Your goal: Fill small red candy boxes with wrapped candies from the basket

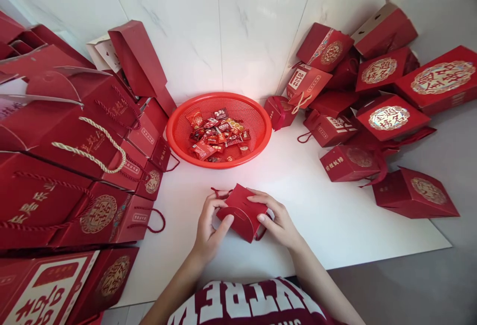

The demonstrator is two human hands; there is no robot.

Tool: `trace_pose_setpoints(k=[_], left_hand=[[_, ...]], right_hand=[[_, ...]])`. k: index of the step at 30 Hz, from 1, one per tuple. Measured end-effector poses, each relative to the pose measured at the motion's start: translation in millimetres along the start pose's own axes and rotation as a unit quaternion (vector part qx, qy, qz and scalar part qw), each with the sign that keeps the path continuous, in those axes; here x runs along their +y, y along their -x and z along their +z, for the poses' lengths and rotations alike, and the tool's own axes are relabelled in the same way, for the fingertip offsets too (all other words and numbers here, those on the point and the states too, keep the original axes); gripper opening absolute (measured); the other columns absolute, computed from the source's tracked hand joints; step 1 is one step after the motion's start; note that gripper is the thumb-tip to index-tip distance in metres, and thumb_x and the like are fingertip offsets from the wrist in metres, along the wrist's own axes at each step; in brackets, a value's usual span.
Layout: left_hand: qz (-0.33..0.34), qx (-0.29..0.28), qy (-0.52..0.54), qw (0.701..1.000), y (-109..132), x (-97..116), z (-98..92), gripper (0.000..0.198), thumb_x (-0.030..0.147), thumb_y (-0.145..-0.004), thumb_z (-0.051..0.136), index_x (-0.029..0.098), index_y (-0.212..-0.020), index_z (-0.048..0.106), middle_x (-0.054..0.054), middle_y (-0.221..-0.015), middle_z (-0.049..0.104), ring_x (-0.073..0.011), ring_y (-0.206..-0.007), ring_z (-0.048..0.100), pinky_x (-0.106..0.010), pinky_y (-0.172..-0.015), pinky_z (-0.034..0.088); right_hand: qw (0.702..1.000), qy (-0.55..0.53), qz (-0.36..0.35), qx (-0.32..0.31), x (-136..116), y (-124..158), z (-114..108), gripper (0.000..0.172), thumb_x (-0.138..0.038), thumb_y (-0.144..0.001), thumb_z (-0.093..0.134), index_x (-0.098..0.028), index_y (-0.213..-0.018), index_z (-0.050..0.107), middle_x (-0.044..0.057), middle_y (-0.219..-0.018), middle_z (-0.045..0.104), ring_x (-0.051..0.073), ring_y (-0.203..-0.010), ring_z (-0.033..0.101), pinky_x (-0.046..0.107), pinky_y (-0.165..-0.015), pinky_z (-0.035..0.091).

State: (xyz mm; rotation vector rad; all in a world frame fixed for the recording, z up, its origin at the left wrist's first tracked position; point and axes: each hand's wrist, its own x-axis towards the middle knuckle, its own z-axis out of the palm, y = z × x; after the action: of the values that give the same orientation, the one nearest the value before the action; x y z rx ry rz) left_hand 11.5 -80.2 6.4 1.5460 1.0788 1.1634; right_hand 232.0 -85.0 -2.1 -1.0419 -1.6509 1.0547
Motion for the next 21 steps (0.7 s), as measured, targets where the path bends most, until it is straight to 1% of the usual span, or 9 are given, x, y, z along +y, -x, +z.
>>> trace_pose_setpoints(k=[1,3,5,6,8,10,15,18,21], left_hand=[[-0.020,0.017,0.034,0.999,-1,0,-0.5,0.020,0.032,-0.093,0.061,0.026,-0.111,0.054,-0.008,-0.133,0.054,-0.0260,-0.129,0.051,-0.042,-0.109,0.041],[-0.058,0.042,0.091,0.993,-2,-1,-2.1,0.030,0.033,-0.092,0.063,0.026,-0.119,0.051,-0.008,-0.134,0.055,-0.0248,-0.126,0.054,-0.040,-0.106,0.044],[-0.087,0.055,0.117,0.988,-5,-1,-3.9,0.033,0.034,-0.091,0.064,0.025,-0.120,0.052,-0.008,-0.132,0.058,-0.0245,-0.124,0.055,-0.038,-0.104,0.045],[-0.098,0.056,0.122,0.986,-6,-1,-4.5,0.032,0.034,-0.091,0.064,0.025,-0.119,0.053,-0.008,-0.130,0.058,-0.0243,-0.124,0.055,-0.037,-0.104,0.046],[-0.114,0.048,0.123,0.985,-9,0,-5.1,0.029,0.035,-0.091,0.062,0.024,-0.117,0.056,-0.007,-0.128,0.060,-0.0238,-0.121,0.056,-0.036,-0.103,0.046],[-0.122,0.036,0.118,0.985,-11,0,-5.4,0.027,0.035,-0.093,0.059,0.024,-0.117,0.059,-0.006,-0.126,0.061,-0.0234,-0.117,0.058,-0.035,-0.101,0.046],[-0.122,0.034,0.109,0.986,-13,-3,-6.8,0.026,0.035,-0.094,0.057,0.023,-0.117,0.061,-0.005,-0.125,0.062,-0.0228,-0.115,0.057,-0.033,-0.101,0.045],[-0.123,0.031,0.107,0.986,-12,-5,-8.9,0.028,0.036,-0.094,0.055,0.022,-0.118,0.060,-0.006,-0.124,0.062,-0.0228,-0.115,0.057,-0.033,-0.101,0.044],[-0.124,0.010,0.113,0.986,-11,-5,-12.1,0.030,0.035,-0.092,0.057,0.022,-0.119,0.058,-0.006,-0.125,0.061,-0.0236,-0.117,0.056,-0.033,-0.102,0.044]], right_hand=[[1.000,0.002,-0.008,-0.021,0,1,0,0.045,-0.053,-0.098,0.053,-0.027,-0.134,0.057,0.012,-0.148,0.050,0.030,-0.136,0.048,0.049,-0.111,0.041],[0.998,0.007,-0.031,-0.057,2,1,0,0.060,-0.058,-0.091,0.062,-0.027,-0.141,0.050,0.014,-0.152,0.045,0.031,-0.139,0.045,0.048,-0.113,0.040],[0.996,0.021,-0.050,-0.071,4,1,2,0.069,-0.056,-0.084,0.072,-0.028,-0.143,0.047,0.014,-0.153,0.043,0.031,-0.140,0.043,0.047,-0.112,0.041],[0.996,0.032,-0.054,-0.071,5,1,3,0.069,-0.053,-0.084,0.074,-0.028,-0.142,0.047,0.014,-0.153,0.043,0.031,-0.140,0.043,0.047,-0.112,0.042],[0.995,0.058,-0.055,-0.058,6,1,6,0.061,-0.049,-0.086,0.073,-0.028,-0.139,0.051,0.014,-0.152,0.044,0.030,-0.140,0.044,0.046,-0.112,0.042],[0.994,0.084,-0.057,-0.042,5,1,9,0.057,-0.049,-0.088,0.072,-0.027,-0.136,0.053,0.014,-0.151,0.046,0.029,-0.139,0.045,0.046,-0.112,0.042],[0.989,0.127,-0.069,-0.018,2,1,16,0.058,-0.050,-0.088,0.071,-0.025,-0.138,0.052,0.015,-0.150,0.047,0.028,-0.137,0.047,0.045,-0.111,0.043],[0.983,0.159,-0.092,-0.024,-1,2,18,0.058,-0.050,-0.090,0.068,-0.023,-0.139,0.052,0.016,-0.154,0.041,0.029,-0.139,0.043,0.047,-0.112,0.042],[0.970,0.200,-0.136,-0.028,-7,4,16,0.052,-0.051,-0.089,0.068,-0.022,-0.131,0.059,0.015,-0.159,0.032,0.033,-0.144,0.034,0.052,-0.113,0.039]])
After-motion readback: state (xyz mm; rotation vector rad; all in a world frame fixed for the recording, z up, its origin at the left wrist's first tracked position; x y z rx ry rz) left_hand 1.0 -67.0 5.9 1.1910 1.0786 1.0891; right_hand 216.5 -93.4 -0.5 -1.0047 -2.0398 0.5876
